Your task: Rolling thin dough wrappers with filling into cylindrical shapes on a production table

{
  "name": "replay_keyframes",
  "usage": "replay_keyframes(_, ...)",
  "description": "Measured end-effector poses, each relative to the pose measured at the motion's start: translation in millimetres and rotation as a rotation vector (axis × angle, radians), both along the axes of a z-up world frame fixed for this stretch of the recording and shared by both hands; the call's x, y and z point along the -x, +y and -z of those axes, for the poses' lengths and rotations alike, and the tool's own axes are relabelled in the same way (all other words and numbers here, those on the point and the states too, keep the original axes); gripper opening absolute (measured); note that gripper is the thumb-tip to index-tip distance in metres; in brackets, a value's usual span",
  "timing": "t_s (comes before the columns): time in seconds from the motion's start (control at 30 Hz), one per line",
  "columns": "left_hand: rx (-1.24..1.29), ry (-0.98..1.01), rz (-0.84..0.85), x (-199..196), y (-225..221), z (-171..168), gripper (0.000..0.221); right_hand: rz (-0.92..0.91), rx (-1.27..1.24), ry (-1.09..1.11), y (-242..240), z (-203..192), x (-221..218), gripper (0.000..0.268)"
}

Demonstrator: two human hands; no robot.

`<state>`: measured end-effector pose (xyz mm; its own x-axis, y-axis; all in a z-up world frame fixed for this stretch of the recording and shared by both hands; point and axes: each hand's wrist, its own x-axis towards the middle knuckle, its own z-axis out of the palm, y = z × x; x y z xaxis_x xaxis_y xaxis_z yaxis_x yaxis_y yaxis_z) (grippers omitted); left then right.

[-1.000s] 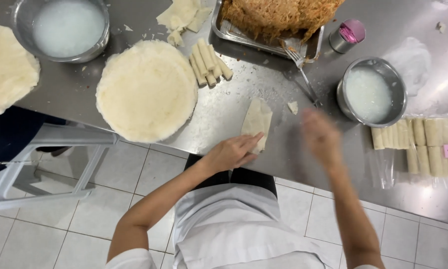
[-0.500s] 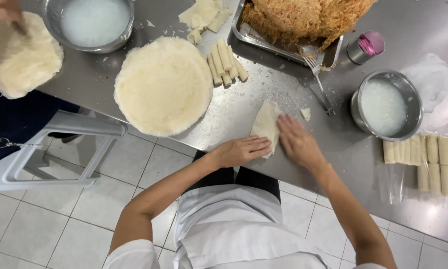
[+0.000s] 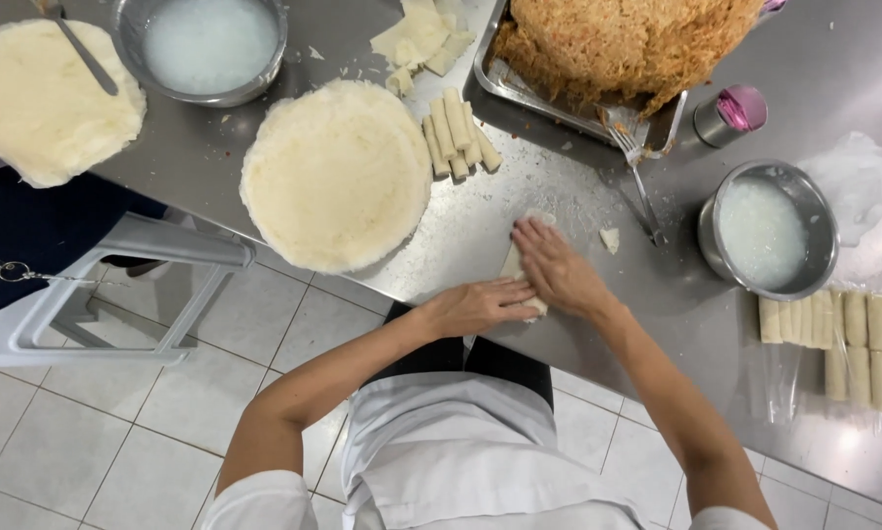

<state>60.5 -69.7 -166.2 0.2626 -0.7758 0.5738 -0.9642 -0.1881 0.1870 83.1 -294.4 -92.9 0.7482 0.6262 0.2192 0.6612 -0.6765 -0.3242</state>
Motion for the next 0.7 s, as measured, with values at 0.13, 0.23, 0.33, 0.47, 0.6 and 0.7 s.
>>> replay_keyframes(0.13, 0.034, 0.109, 0.026, 5, -1, -3, 0.038, 0.097, 0.023, 0.095, -3, -10, -17, 0.05)
replay_keyframes(0.23, 0.066, 0.207, 0.044, 0, -4, -8, 0.044, 0.151, 0.064, 0.031, -8, -14, -27, 0.049)
replay_keyframes(0.33, 0.123, 0.181, 0.068, 1, -6, 14, 0.032, 0.263, 0.025, 0.061, -21, -12, -4, 0.05)
replay_keyframes(0.47, 0.046, 0.088, -0.113, 3, 13, -19, 0.034, 0.222, -0.269, 0.196, -21, -5, 72, 0.048)
replay_keyframes(0.6, 0.099, 0.723, 0.109, -10, 22, -22, 0.042, 0.188, -0.38, 0.234, -23, 12, 86, 0.046)
replay_keyframes(0.7, 0.267, 1.04, -0.199, -4, 21, -52, 0.019, 0.239, -0.466, 0.302, -19, -11, 80, 0.022)
